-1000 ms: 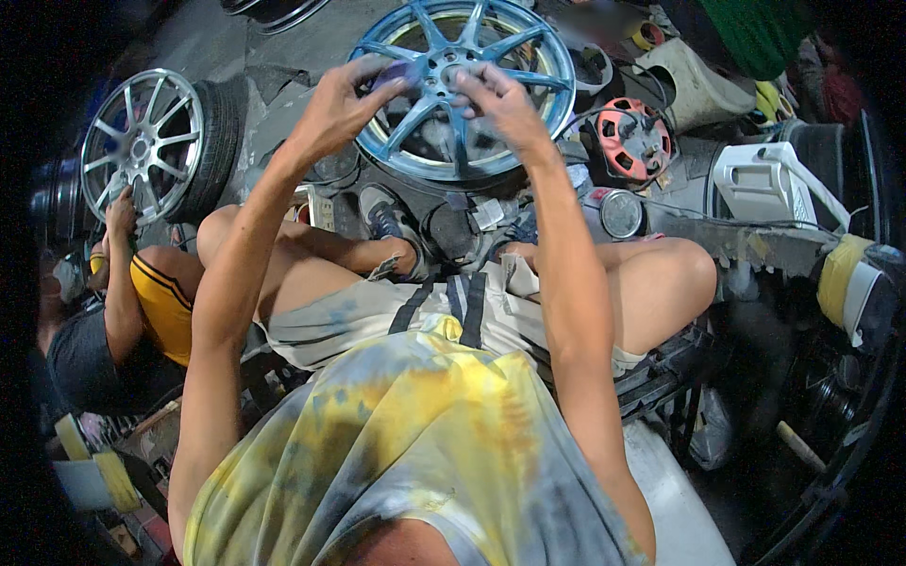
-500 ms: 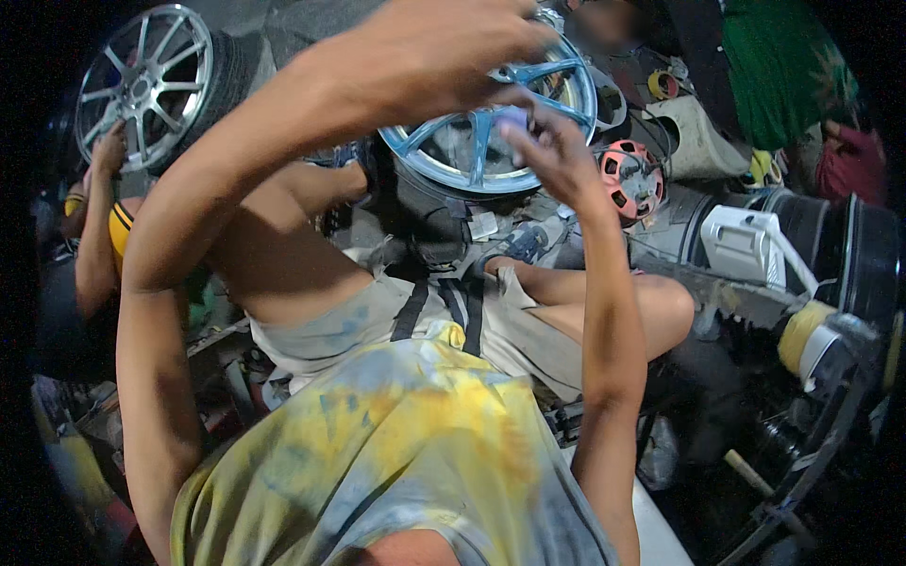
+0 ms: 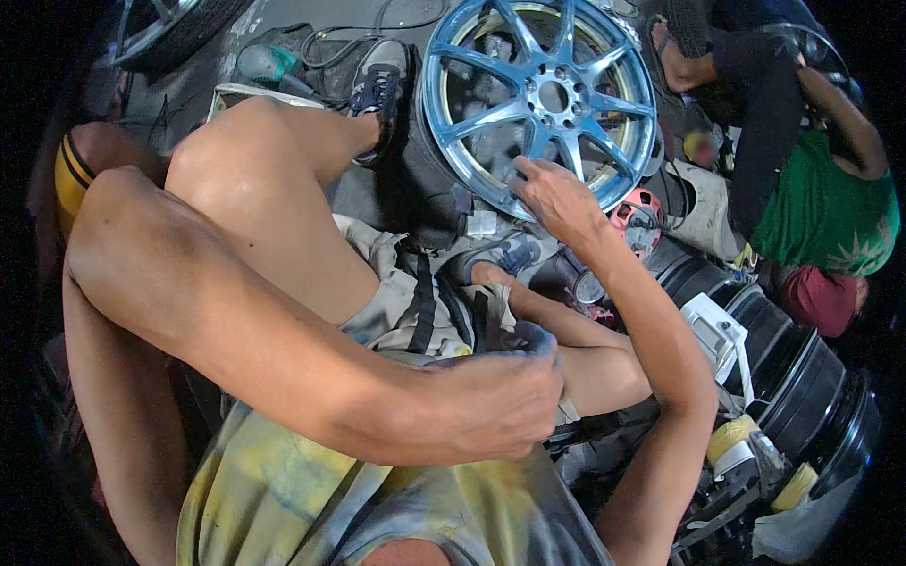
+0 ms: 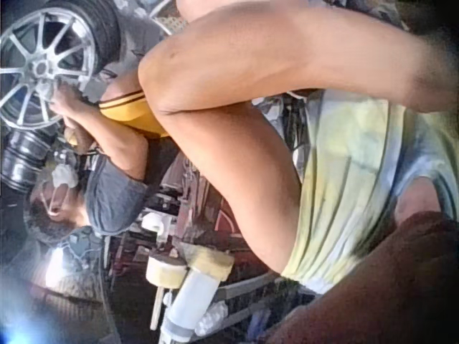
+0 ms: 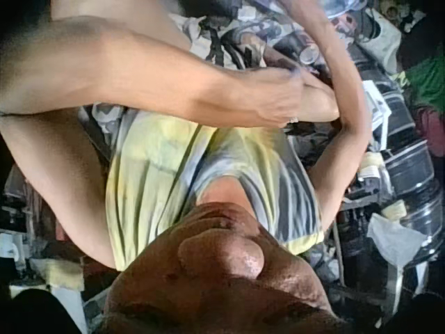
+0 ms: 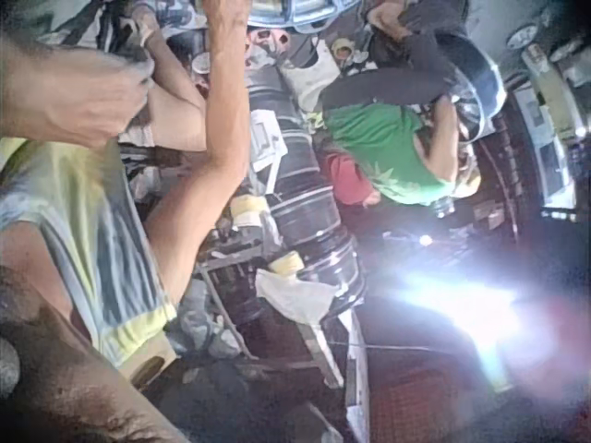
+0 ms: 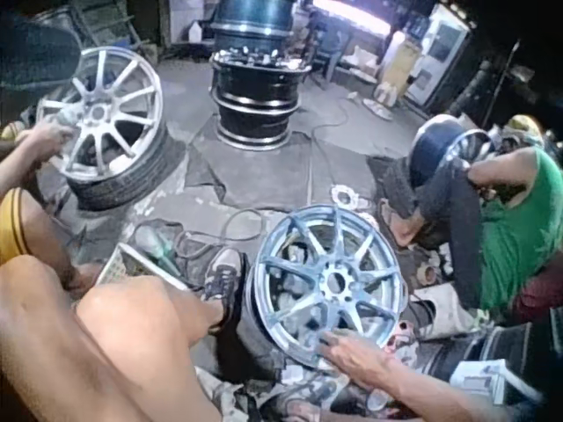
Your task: The person sits on the floor and scrubs a blue car wheel rim with a small brush. They methodically clean the spokes and the inner barrel of the rim, occasionally dipping the brush into a container. Another person is visible in the background working on a different wheel.
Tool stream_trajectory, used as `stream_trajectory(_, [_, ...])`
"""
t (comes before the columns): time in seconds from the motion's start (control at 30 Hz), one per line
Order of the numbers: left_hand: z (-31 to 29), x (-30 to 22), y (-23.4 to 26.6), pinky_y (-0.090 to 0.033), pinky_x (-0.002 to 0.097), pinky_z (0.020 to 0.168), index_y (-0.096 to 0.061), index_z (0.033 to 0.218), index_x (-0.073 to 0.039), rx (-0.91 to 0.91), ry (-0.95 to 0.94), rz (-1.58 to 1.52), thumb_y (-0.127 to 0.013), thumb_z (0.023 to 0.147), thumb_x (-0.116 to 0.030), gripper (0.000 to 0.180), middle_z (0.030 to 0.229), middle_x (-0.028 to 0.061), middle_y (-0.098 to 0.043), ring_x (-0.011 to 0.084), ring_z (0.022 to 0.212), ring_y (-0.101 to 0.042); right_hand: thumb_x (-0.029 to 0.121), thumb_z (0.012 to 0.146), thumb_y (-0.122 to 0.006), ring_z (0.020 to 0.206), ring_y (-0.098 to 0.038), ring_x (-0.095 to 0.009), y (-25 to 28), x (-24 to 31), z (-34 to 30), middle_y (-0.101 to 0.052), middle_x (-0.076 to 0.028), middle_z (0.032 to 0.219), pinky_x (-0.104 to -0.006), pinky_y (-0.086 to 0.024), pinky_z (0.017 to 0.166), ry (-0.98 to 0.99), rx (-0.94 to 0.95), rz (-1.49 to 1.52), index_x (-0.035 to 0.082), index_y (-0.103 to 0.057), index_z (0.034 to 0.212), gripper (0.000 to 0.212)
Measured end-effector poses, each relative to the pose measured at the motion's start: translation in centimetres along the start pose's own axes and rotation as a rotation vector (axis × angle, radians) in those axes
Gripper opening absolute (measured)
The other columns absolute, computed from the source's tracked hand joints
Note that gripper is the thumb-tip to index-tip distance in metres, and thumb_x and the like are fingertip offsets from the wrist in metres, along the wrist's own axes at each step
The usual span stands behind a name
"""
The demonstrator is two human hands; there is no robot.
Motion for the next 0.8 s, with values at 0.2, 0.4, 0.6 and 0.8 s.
stream_trajectory(0.2, [-1.3, 0.4, 0.3, -0.048, 0.0397, 0.066, -0.078, 0.075, -0.011, -0.076, -0.012, 0.041, -0.072, 0.081, -0.021, 0.013, 0.079, 0.0041, -0.072, 0.0212, 0.078, -0.068, 0.006, 0.090, -0.055, 0.108, -0.064, -0.038, -2.8, -0.7, 0.1, -0.062, -0.020, 0.123, -0.0450, -0.054, 0.093, 0.007, 0.068, 0.106, -0.003, -0.068, 0.104, 0.021])
stream_trajectory(0.4, [-1.7, 1.1, 1.2, -0.046, 0.0386, 0.068, -0.078, 0.075, -0.012, -0.106, -0.007, 0.037, -0.071, 0.082, -0.021, 0.013, 0.081, 0.0032, -0.071, 0.0205, 0.080, -0.067, 0.005, 0.087, -0.056, 0.108, -0.064, -0.039, -1.0, 0.1, 0.2, -0.062, -0.021, 0.126, -0.0460, -0.053, 0.094, 0.048, 0.055, 0.048, -0.004, -0.067, 0.102, 0.020])
stream_trajectory(0.6, [-1.4, 0.7, 0.9, -0.045, 0.0374, 0.070, -0.077, 0.075, -0.012, -0.125, 0.018, 0.065, -0.070, 0.082, -0.021, 0.014, 0.082, 0.0023, -0.071, 0.0198, 0.082, -0.066, 0.003, 0.082, -0.059, 0.106, -0.066, -0.034, -1.9, 1.1, 0.5, -0.065, -0.015, 0.113, -0.0425, -0.054, 0.093, 0.068, 0.074, 0.020, -0.002, -0.067, 0.093, 0.015])
stream_trajectory(0.8, [-4.3, 1.9, 2.0, -0.044, 0.0363, 0.072, -0.077, 0.075, -0.013, -0.166, 0.006, 0.175, -0.070, 0.083, -0.021, 0.014, 0.084, 0.0013, -0.070, 0.0191, 0.084, -0.065, 0.006, 0.086, -0.064, 0.095, -0.064, -0.040, -2.4, 0.5, 0.0, -0.062, -0.019, 0.105, -0.0503, -0.051, 0.084, 0.022, -0.085, 0.134, -0.003, -0.063, 0.098, 0.015])
Point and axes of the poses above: each hand's wrist, its own z-axis towards the middle knuckle, its own y-axis out of the back of the hand, x = y × z, the point moved 2 cm from there along z, towards the middle knuckle
